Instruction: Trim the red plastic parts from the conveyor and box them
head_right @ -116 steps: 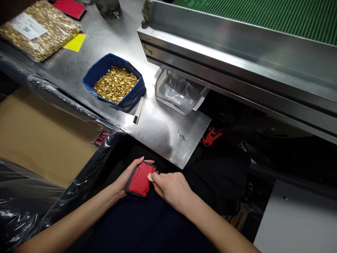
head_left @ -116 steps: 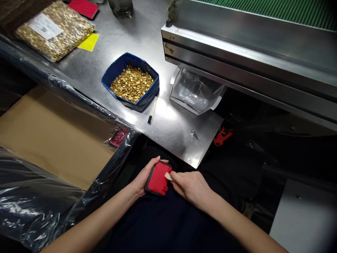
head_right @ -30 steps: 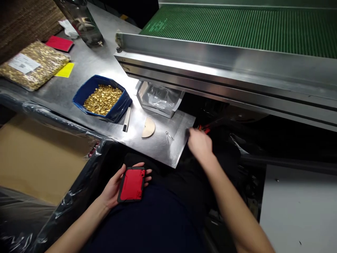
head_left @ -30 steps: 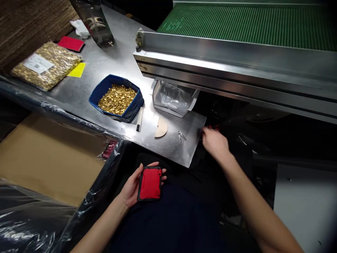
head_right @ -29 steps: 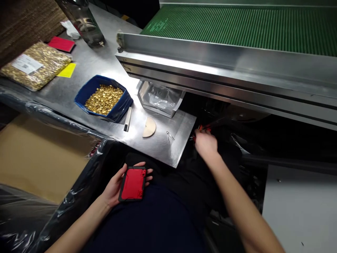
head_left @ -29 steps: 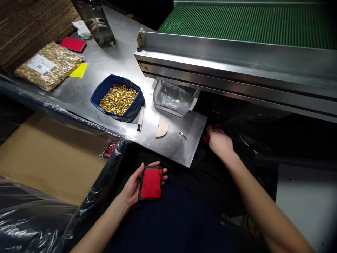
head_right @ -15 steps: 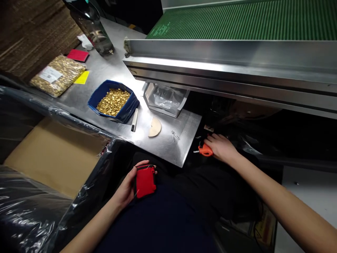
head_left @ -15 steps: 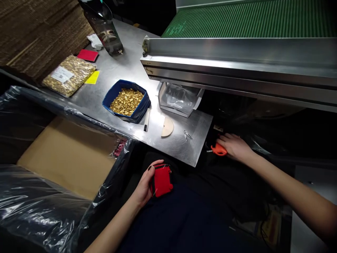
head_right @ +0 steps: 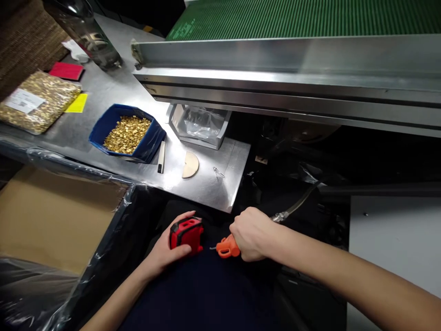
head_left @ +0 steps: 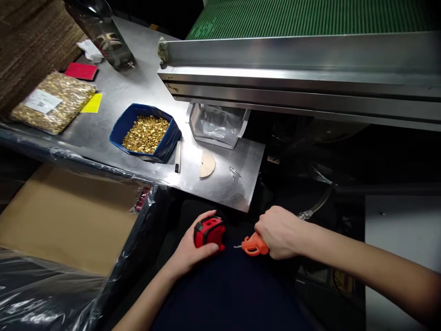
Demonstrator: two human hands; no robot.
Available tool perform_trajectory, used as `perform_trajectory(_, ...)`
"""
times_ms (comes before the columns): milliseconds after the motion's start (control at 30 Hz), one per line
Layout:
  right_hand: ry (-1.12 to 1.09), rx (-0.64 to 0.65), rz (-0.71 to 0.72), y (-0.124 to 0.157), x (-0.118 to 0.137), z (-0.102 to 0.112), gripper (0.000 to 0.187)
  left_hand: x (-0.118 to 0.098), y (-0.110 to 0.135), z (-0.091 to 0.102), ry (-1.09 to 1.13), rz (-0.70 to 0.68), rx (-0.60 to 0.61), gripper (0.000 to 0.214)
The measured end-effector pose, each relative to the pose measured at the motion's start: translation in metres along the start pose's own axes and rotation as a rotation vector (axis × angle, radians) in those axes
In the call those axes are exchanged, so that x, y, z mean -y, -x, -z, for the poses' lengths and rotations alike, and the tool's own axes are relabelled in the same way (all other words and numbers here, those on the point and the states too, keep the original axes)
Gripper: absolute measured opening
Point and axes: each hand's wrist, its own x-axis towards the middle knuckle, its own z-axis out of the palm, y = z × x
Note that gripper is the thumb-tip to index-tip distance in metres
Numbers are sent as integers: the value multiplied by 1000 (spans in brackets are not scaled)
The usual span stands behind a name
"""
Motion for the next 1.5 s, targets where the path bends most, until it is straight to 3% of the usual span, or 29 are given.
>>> perform_trajectory(67,-5,-11,39,12,-8,13,9,-17,1,-6,-268,-57,30,83)
perform_trajectory(167,-41,-68,15,24,-21,33,5,-36,2,-12,-430,-94,238,96)
perform_trajectory(267,-63,-93,-51,24,-35,38,5,-32,4,-8,-96,-56,387,93)
perform_trajectory(367,-94,-77,-19,20,-43,24,8,-13,5,4,507,-94,256,70)
perform_trajectory(433,-139,-72,41,20,-47,14,4,-10,5,11,597,-93,196,60)
perform_trajectory(500,-160,-91,52,23,-51,10,1,-22,2,13,295,-55,275,62)
perform_trajectory(567,-137,-129,19,27,-56,13,3,-47,-3,10,-172,-56,435,70)
perform_trajectory(633,-98,-153,32,28,-61,21,5,-75,-12,2,-489,-117,609,78)
perform_trajectory(767,-62,-127,190,22,-63,29,2,-111,-33,-13,-689,-181,930,89)
perform_trajectory(867,-69,-137,169,24,-67,18,4,-114,-34,-10,-671,-138,996,91)
perform_trajectory(933,-116,-208,124,34,-75,5,3,-104,-28,-1,-578,-90,899,83)
perform_trajectory(1067,-211,-451,59,58,-90,-28,14,-70,-25,10,-253,58,366,64)
perform_trajectory(1167,-195,-630,35,62,-95,-48,25,-50,-49,2,-156,32,64,47)
perform_trajectory(1333,-113,-894,-95,48,-87,-68,22,-46,-96,-14,-412,-129,-175,42)
perform_trajectory(1500,-213,-1426,-431,33,-70,-85,17,-52,-107,-11,-767,-165,-373,49)
